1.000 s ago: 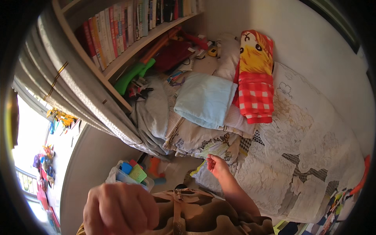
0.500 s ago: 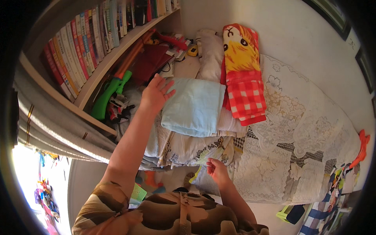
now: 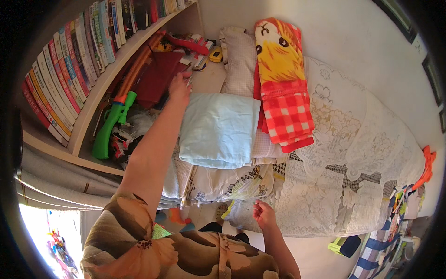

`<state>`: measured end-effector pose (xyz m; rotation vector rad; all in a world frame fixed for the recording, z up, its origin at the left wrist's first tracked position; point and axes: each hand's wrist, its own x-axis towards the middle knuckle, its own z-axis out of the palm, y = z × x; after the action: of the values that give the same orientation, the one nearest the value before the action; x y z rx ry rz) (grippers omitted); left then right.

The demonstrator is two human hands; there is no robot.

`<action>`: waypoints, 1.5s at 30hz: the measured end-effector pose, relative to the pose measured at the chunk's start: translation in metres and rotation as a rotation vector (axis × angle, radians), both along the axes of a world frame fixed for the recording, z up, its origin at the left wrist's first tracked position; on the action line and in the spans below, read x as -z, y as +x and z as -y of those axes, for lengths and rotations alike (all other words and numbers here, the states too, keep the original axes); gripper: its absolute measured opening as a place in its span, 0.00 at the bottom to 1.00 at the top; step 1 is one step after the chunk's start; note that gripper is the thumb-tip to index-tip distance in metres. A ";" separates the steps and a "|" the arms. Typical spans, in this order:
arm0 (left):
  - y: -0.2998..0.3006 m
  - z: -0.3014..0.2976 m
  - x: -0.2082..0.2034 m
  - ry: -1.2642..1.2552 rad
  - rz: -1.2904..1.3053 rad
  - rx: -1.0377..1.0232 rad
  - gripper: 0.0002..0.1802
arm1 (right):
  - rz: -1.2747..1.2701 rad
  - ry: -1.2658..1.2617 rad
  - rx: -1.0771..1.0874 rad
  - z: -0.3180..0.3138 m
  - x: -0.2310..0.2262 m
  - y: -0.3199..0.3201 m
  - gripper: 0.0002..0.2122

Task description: The person handles a black cable and a cylindrical object, sorts markers from a clear container into a pink partitioned tray on a window sill, and picks up two bottles.

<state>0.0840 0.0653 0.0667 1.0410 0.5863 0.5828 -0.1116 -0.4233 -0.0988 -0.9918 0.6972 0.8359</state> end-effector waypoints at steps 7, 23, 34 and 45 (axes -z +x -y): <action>0.002 0.045 -0.035 -0.146 0.357 0.074 0.14 | 0.199 -0.030 -0.152 -0.032 -0.030 0.032 0.10; -0.050 0.058 -0.033 -0.166 0.321 0.218 0.13 | 0.626 0.422 -0.462 -0.305 -0.208 0.191 0.32; -0.073 0.026 -0.025 0.684 -0.091 0.031 0.20 | 0.592 0.368 -0.188 -0.376 -0.187 0.252 0.13; -0.088 -0.040 -0.014 1.792 -0.979 -0.108 0.28 | 0.712 0.509 0.168 -0.324 -0.251 0.331 0.16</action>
<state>-0.0043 0.1051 0.0808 3.0972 0.9337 0.6029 0.2190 -0.0992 0.1522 -0.6802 -0.0525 0.4237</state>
